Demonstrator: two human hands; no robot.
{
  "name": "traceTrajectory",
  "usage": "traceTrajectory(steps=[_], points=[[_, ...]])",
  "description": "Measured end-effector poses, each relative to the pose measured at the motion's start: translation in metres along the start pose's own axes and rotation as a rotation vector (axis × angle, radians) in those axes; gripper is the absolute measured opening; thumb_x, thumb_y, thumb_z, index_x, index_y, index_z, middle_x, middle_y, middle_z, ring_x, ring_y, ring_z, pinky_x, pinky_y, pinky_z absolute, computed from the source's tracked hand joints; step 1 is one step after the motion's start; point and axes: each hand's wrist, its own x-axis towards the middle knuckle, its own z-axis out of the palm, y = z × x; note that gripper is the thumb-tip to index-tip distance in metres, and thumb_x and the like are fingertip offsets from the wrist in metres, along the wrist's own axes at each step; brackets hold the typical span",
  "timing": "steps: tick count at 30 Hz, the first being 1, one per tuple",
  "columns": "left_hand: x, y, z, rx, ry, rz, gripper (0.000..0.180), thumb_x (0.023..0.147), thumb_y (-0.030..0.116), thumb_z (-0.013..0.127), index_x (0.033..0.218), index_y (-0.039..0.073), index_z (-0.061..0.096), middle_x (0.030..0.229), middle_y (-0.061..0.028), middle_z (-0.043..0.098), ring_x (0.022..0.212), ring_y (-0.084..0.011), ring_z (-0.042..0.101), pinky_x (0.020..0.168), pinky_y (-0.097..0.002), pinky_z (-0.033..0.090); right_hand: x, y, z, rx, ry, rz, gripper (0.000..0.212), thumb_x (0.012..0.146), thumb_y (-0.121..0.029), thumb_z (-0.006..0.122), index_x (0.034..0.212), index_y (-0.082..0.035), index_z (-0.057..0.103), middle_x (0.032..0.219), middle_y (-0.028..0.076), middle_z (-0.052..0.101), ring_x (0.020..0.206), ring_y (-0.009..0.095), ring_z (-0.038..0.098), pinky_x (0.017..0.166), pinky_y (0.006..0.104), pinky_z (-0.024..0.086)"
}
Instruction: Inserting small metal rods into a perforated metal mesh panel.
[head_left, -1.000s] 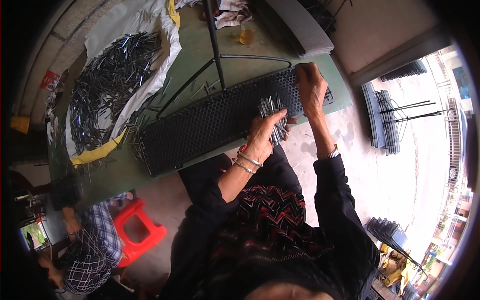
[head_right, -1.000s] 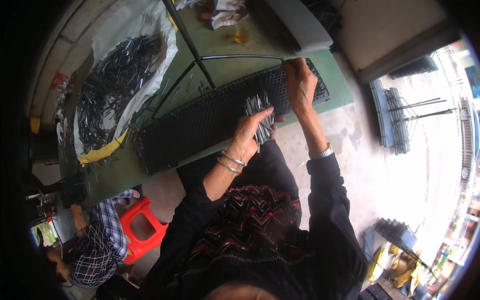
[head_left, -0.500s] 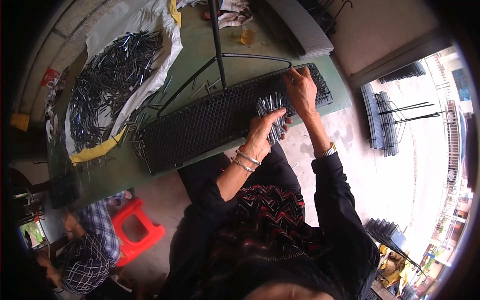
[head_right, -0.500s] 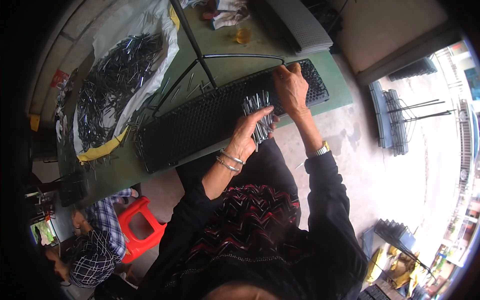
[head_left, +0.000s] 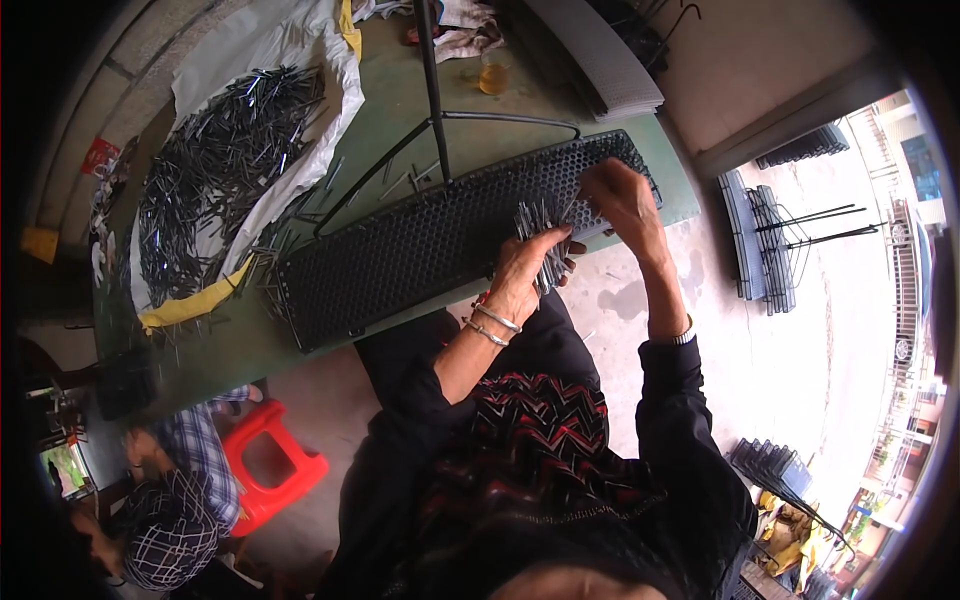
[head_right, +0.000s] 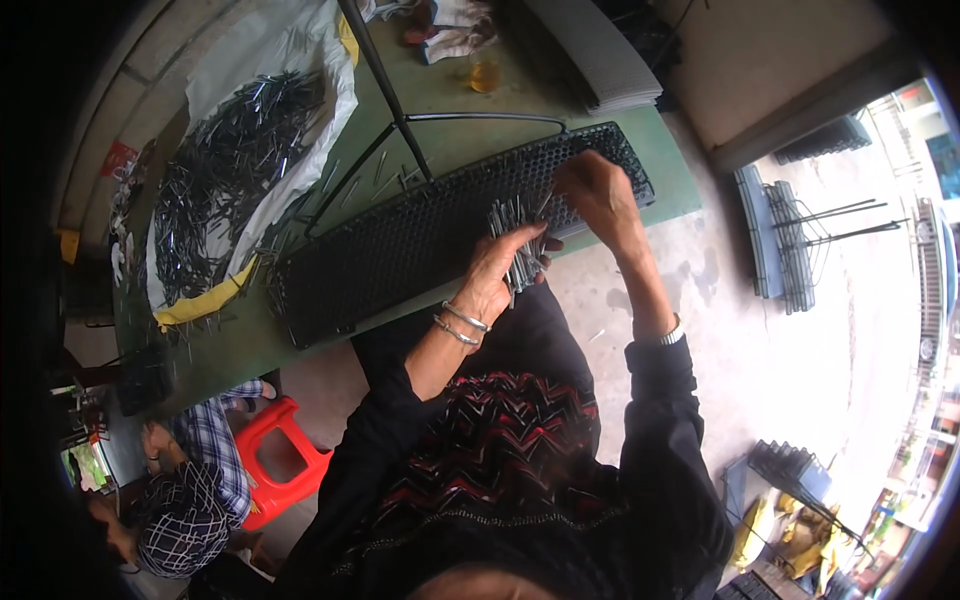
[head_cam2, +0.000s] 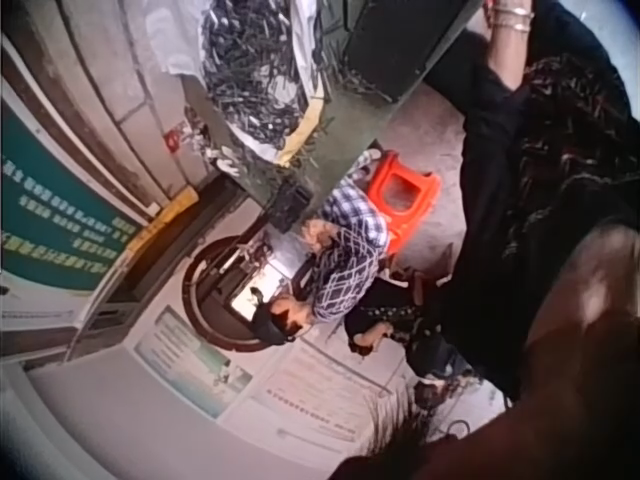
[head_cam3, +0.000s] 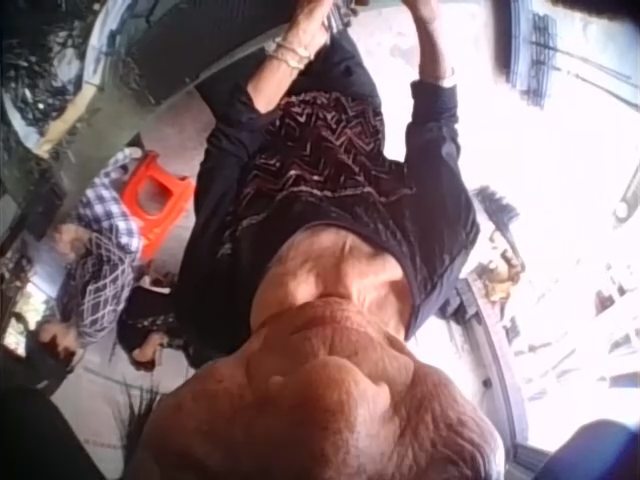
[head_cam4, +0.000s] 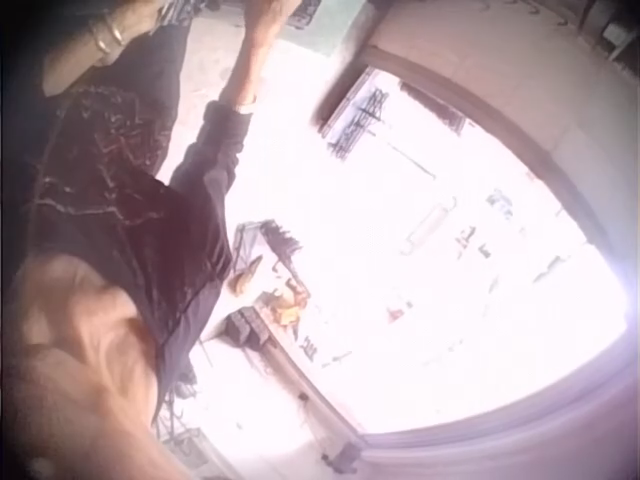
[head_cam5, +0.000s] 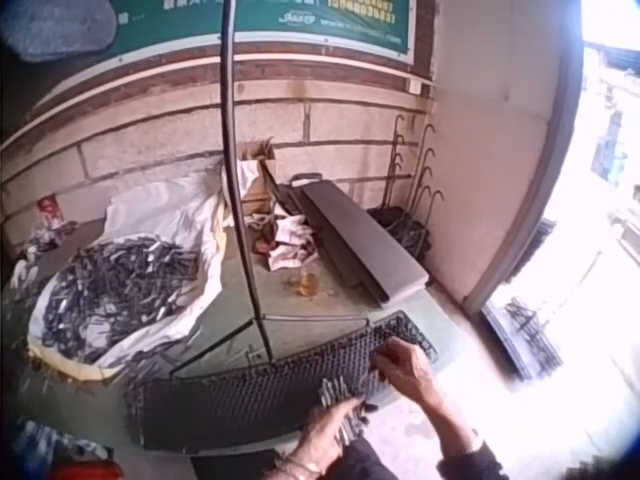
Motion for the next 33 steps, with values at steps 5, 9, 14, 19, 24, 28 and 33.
traceTrajectory(steps=[5, 9, 14, 19, 24, 28, 33], points=[[0.001, -0.001, 0.002, 0.009, 0.01, -0.022, 0.021, 0.08, 0.023, 0.07, 0.091, 0.006, 0.065, 0.079, -0.0107, 0.069, 0.056, -0.014, 0.061, 0.046, -0.0267, 0.046, 0.029, 0.019, 0.014, -0.332, 0.515, -0.339, 0.011, 0.087, -0.011, 0.057, 0.09, -0.001, 0.057, 0.076, 0.016, 0.064, 0.064, 0.025, 0.062, 0.06, 0.0361, 0.047], [0.0, -0.001, 0.007, 0.028, -0.004, -0.038, 0.02, 0.08, 0.023, 0.07, 0.092, 0.007, 0.064, 0.078, -0.0101, 0.069, 0.056, -0.0136, 0.061, 0.045, -0.0265, 0.046, 0.048, 0.044, 0.023, -0.391, 0.567, -0.384, 0.012, 0.087, -0.013, 0.058, 0.09, -0.002, 0.055, 0.078, 0.017, 0.063, 0.068, 0.035, 0.061, 0.062, 0.0385, 0.048], [0.0, 0.001, 0.006, 0.023, -0.008, -0.059, 0.021, 0.08, 0.022, 0.07, 0.093, 0.008, 0.063, 0.076, -0.0099, 0.069, 0.055, -0.0128, 0.06, 0.044, -0.0251, 0.045, 0.052, 0.045, 0.03, -0.567, 0.454, -0.283, 0.012, 0.086, -0.018, 0.059, 0.09, -0.006, 0.058, 0.083, 0.014, 0.062, 0.078, 0.034, 0.062, 0.067, 0.0407, 0.048], [-0.001, 0.0, 0.008, 0.038, -0.019, -0.061, 0.021, 0.079, 0.022, 0.07, 0.092, 0.007, 0.063, 0.076, -0.0101, 0.068, 0.055, -0.0126, 0.06, 0.044, -0.0249, 0.045, 0.046, 0.034, 0.027, -0.7, 0.347, -0.31, 0.015, 0.086, -0.021, 0.06, 0.095, -0.009, 0.061, 0.09, 0.013, 0.059, 0.081, 0.034, 0.061, 0.069, 0.0403, 0.048], [-0.005, 0.0, 0.011, 0.052, -0.01, -0.054, 0.022, 0.079, 0.022, 0.07, 0.093, 0.006, 0.064, 0.076, -0.0104, 0.068, 0.055, -0.0123, 0.06, 0.044, -0.0248, 0.045, 0.026, 0.02, 0.009, -0.548, 0.178, -0.181, 0.02, 0.084, -0.023, 0.062, 0.096, -0.006, 0.066, 0.084, 0.013, 0.062, 0.076, 0.028, 0.063, 0.067, 0.0375, 0.048], [-0.006, 0.001, 0.01, 0.074, -0.004, -0.026, 0.022, 0.081, 0.021, 0.067, 0.094, 0.004, 0.066, 0.075, -0.0118, 0.069, 0.055, -0.0125, 0.06, 0.042, -0.024, 0.043, -0.001, -0.004, 0.002, -0.245, -0.213, -0.013, 0.017, 0.084, -0.015, 0.062, 0.089, 0.0, 0.067, 0.081, 0.013, 0.067, 0.076, 0.018, 0.064, 0.066, 0.0326, 0.048], [-0.003, 0.0, 0.011, 0.076, -0.021, -0.045, 0.022, 0.08, 0.02, 0.07, 0.092, 0.003, 0.065, 0.077, -0.0122, 0.069, 0.054, -0.0114, 0.059, 0.043, -0.0236, 0.045, 0.006, 0.001, 0.0, -0.187, 0.147, 0.057, 0.013, 0.084, -0.011, 0.057, 0.087, 0.002, 0.061, 0.081, 0.015, 0.067, 0.074, 0.022, 0.065, 0.064, 0.0338, 0.048]])
